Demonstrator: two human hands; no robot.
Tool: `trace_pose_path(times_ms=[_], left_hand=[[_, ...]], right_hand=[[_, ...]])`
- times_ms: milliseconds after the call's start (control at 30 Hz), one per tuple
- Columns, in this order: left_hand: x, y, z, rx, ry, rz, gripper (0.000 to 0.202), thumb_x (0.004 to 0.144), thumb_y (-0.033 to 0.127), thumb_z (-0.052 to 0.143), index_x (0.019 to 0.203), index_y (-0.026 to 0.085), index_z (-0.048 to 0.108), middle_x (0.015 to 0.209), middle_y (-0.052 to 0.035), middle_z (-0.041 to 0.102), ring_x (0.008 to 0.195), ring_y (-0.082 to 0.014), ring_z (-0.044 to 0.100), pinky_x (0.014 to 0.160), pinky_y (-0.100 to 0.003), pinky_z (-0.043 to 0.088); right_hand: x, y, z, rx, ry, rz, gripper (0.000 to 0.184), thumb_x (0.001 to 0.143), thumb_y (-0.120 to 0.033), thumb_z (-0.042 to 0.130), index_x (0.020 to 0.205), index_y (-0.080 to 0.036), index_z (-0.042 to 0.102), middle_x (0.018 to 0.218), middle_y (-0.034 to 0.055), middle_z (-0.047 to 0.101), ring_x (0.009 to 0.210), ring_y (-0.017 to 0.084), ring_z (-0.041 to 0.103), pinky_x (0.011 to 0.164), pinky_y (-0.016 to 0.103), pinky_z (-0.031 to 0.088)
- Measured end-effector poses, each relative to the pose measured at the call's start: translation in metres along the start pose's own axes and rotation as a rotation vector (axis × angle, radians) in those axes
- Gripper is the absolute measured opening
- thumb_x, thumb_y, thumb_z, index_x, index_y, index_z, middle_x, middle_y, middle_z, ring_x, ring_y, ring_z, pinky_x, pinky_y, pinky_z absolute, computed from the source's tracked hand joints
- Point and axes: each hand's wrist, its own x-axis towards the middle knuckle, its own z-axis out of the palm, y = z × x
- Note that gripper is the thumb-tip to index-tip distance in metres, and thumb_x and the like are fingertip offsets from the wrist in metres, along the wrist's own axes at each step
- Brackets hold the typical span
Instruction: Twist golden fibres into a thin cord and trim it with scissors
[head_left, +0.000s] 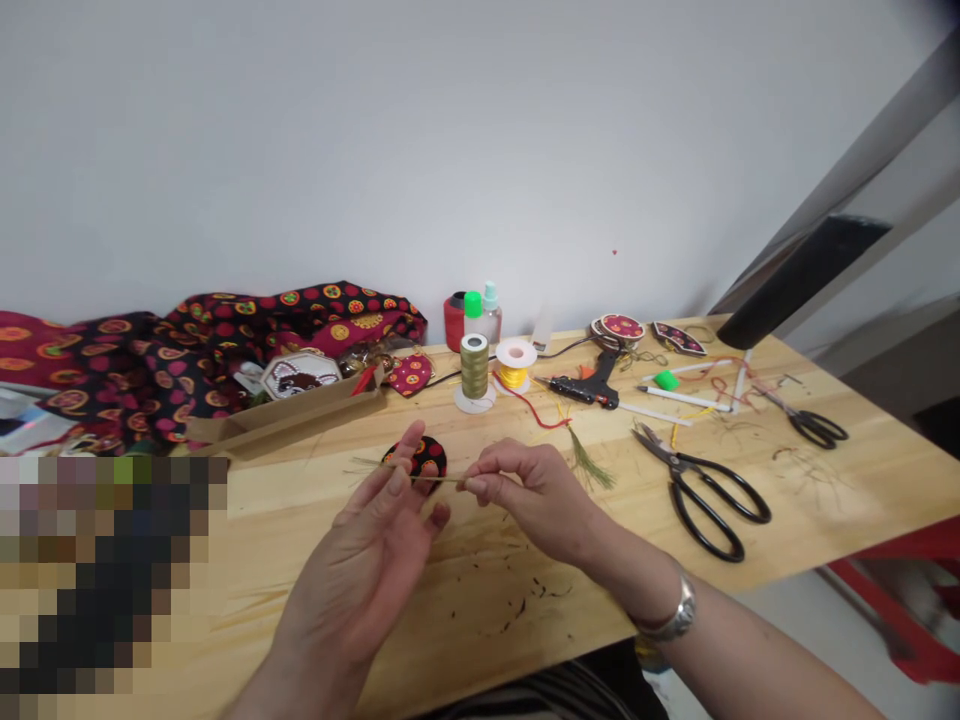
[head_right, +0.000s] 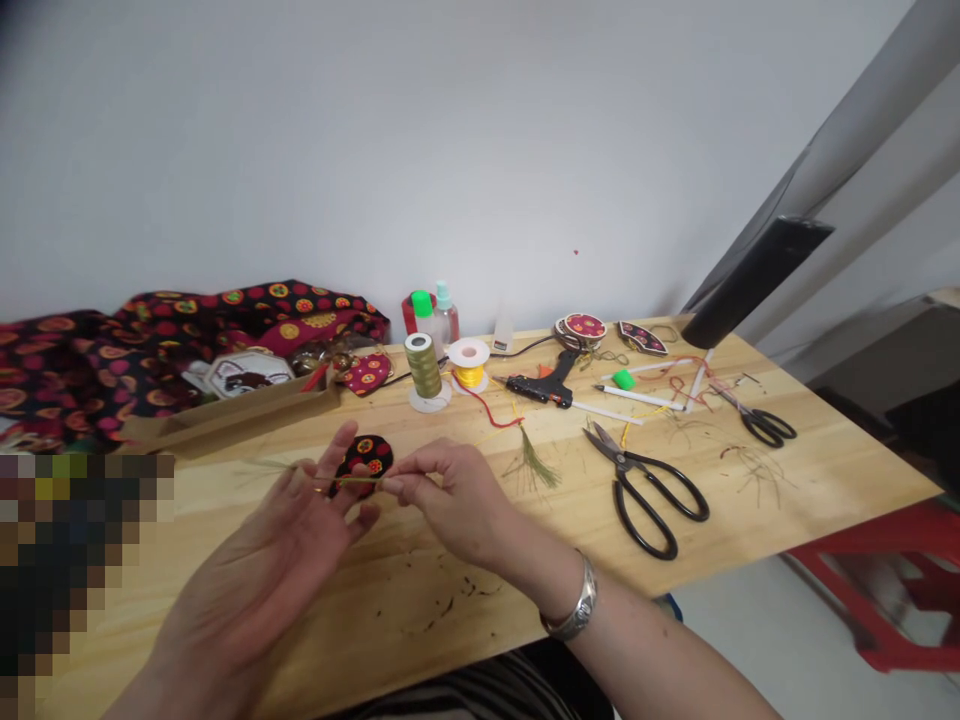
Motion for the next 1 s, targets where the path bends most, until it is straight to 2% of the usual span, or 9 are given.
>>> trace_pose_path(times_ms=[67, 133, 267, 400, 500, 633, 767, 833, 1000], left_hand=[[0.001, 0.004, -0.002, -0.006, -0.006, 0.016, 0.027, 0.06, 0.029, 0.081, 0.086, 0.026, 0.073, 0.122, 0.0011, 0.057, 0.093, -0.0166, 0.055, 0.065, -0.025, 0.049], [0.002, 0.007, -0.006, -0.009, -0.021, 0.065, 0.019, 0.06, 0.03, 0.081, 0.077, 0.027, 0.073, 0.125, 0.0036, 0.057, 0.096, -0.0162, 0.055, 0.067, -0.024, 0.05], [0.002, 0.015, -0.016, 0.002, -0.065, 0.165, 0.01, 0.063, 0.03, 0.08, 0.063, 0.027, 0.07, 0.13, 0.0055, 0.056, 0.117, -0.0216, 0.048, 0.076, -0.025, 0.05], [-0.002, 0.02, -0.023, -0.006, -0.11, 0.218, 0.007, 0.068, 0.03, 0.076, 0.065, 0.029, 0.07, 0.119, 0.0068, 0.065, 0.128, -0.0226, 0.04, 0.084, -0.027, 0.05], [-0.003, 0.02, -0.028, -0.043, -0.093, 0.217, 0.008, 0.065, 0.029, 0.078, 0.067, 0.03, 0.07, 0.1, 0.008, 0.072, 0.122, -0.0233, 0.048, 0.086, -0.03, 0.051], [-0.003, 0.022, -0.031, -0.068, 0.011, 0.201, 0.016, 0.058, 0.028, 0.083, 0.067, 0.026, 0.069, 0.078, 0.0079, 0.073, 0.107, -0.0236, 0.06, 0.086, -0.033, 0.053], [-0.004, 0.024, -0.025, 0.051, 0.082, 0.24, 0.016, 0.058, 0.028, 0.082, 0.066, 0.02, 0.071, 0.077, 0.0012, 0.074, 0.099, -0.0206, 0.063, 0.092, -0.029, 0.048], [-0.003, 0.022, -0.019, 0.152, 0.118, 0.247, 0.016, 0.058, 0.027, 0.082, 0.067, 0.017, 0.073, 0.076, -0.0022, 0.075, 0.093, -0.0182, 0.065, 0.092, -0.025, 0.046], [-0.001, 0.007, -0.01, 0.3, 0.083, 0.187, 0.014, 0.058, 0.022, 0.08, 0.07, 0.016, 0.075, 0.075, -0.0048, 0.075, 0.083, -0.0171, 0.066, 0.083, -0.024, 0.047]], right_hand=[[0.003, 0.001, -0.004, -0.026, 0.0, -0.006, 0.014, 0.079, -0.022, 0.06, 0.07, -0.018, 0.069, 0.067, -0.0009, 0.06, 0.069, 0.012, 0.055, 0.068, 0.025, 0.042], [0.006, 0.003, -0.009, -0.036, -0.001, -0.005, 0.015, 0.08, -0.024, 0.059, 0.069, -0.018, 0.068, 0.067, -0.0004, 0.061, 0.069, 0.013, 0.055, 0.067, 0.026, 0.042], [0.018, 0.006, -0.02, -0.016, 0.023, 0.023, 0.014, 0.078, -0.026, 0.059, 0.07, -0.018, 0.068, 0.064, -0.001, 0.061, 0.064, 0.012, 0.053, 0.065, 0.026, 0.041], [0.029, 0.004, -0.03, 0.025, 0.05, 0.051, 0.015, 0.076, -0.027, 0.06, 0.066, -0.017, 0.066, 0.061, -0.0018, 0.059, 0.061, 0.011, 0.051, 0.062, 0.025, 0.039], [0.036, 0.0, -0.035, 0.05, 0.073, 0.066, 0.015, 0.075, -0.025, 0.061, 0.063, -0.017, 0.065, 0.06, -0.0024, 0.059, 0.06, 0.011, 0.05, 0.062, 0.025, 0.039], [0.043, 0.005, -0.041, 0.001, 0.093, 0.055, 0.018, 0.077, -0.027, 0.06, 0.062, -0.016, 0.065, 0.06, -0.0016, 0.06, 0.061, 0.012, 0.052, 0.063, 0.027, 0.04], [0.041, 0.011, -0.044, -0.245, 0.174, -0.073, 0.012, 0.077, -0.02, 0.06, 0.082, -0.018, 0.071, 0.086, 0.0051, 0.069, 0.085, 0.019, 0.059, 0.081, 0.036, 0.041], [0.035, 0.007, -0.038, -0.268, 0.198, -0.142, 0.015, 0.077, -0.019, 0.061, 0.088, -0.021, 0.072, 0.094, 0.0059, 0.069, 0.092, 0.02, 0.059, 0.086, 0.037, 0.041], [0.019, -0.017, -0.011, 0.031, -0.021, -0.062, 0.013, 0.077, -0.026, 0.065, 0.086, -0.023, 0.073, 0.084, 0.0025, 0.07, 0.081, 0.016, 0.063, 0.076, 0.031, 0.048]])
